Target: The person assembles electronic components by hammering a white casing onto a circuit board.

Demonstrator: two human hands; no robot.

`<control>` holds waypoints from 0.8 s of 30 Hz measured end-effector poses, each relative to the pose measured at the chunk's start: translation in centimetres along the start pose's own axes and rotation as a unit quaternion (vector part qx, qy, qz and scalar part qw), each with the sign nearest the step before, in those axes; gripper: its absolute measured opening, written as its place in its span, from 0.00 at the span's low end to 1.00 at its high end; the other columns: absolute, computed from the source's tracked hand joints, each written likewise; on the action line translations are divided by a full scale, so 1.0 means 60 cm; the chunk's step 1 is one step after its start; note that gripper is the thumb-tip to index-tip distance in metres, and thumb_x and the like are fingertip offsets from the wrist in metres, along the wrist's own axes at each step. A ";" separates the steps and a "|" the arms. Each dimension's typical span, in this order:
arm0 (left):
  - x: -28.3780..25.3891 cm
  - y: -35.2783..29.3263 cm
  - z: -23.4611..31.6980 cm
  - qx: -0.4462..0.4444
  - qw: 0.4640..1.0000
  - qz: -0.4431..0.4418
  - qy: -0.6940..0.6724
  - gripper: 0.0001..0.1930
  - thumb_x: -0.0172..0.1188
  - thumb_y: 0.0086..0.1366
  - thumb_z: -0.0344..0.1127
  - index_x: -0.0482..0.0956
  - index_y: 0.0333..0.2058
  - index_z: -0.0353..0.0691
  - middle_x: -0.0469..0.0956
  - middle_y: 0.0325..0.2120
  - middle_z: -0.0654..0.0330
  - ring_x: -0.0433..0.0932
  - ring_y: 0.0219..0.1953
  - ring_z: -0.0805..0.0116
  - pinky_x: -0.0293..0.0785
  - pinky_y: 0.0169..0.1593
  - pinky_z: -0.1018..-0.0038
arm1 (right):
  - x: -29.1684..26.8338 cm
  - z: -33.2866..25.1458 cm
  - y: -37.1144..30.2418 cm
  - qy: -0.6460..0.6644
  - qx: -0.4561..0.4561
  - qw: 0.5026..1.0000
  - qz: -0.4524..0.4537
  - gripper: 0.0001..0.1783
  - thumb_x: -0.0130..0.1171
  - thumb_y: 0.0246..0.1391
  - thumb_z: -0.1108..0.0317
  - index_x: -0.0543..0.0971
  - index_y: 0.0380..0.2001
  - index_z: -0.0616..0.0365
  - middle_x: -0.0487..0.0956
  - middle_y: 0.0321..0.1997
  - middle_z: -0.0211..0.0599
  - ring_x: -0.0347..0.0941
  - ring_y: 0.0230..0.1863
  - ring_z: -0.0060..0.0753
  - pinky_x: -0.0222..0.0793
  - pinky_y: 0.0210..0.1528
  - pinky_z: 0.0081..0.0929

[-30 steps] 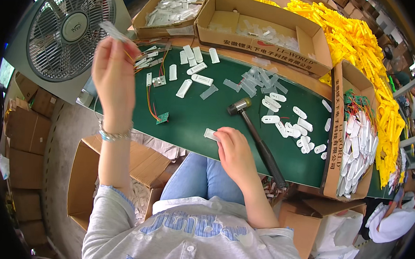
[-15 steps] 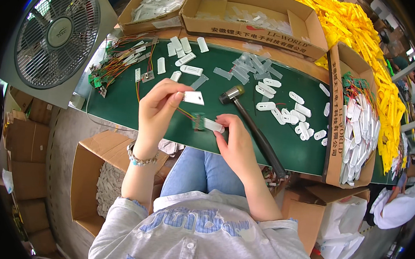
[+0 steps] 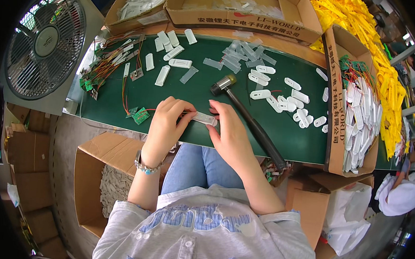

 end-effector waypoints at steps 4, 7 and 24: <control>0.004 -0.002 -0.006 -0.009 1.000 0.000 -0.001 0.05 0.65 0.56 0.26 0.79 0.32 0.37 0.78 0.28 0.58 0.76 0.33 0.58 0.70 0.43 0.64 | 0.001 -0.008 -0.001 -0.076 -0.046 0.996 -0.011 0.21 0.63 0.49 0.82 0.76 0.48 0.61 0.75 0.51 0.44 0.76 0.47 0.46 0.75 0.47 0.37; 0.009 -0.003 -0.007 0.001 1.000 0.005 0.006 0.05 0.64 0.57 0.26 0.79 0.32 0.36 0.77 0.30 0.57 0.76 0.34 0.56 0.71 0.41 0.64 | 0.006 -0.003 -0.005 -0.062 -0.030 0.997 -0.021 0.14 0.63 0.48 0.81 0.80 0.41 0.63 0.76 0.49 0.43 0.75 0.48 0.46 0.75 0.47 0.37; -0.032 -0.015 -0.019 -0.035 0.999 0.000 0.040 0.04 0.63 0.59 0.28 0.78 0.32 0.38 0.78 0.27 0.58 0.76 0.33 0.56 0.74 0.37 0.62 | 0.011 -0.019 -0.005 -0.128 -0.074 0.988 -0.034 0.16 0.62 0.46 0.83 0.81 0.41 0.61 0.78 0.47 0.40 0.75 0.46 0.44 0.75 0.45 0.37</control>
Point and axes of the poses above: each hand's wrist, its own y-axis towards the middle knuckle, its own x-axis out of the palm, z = x × y, the point moved 6 cm from there along y, towards the middle knuckle
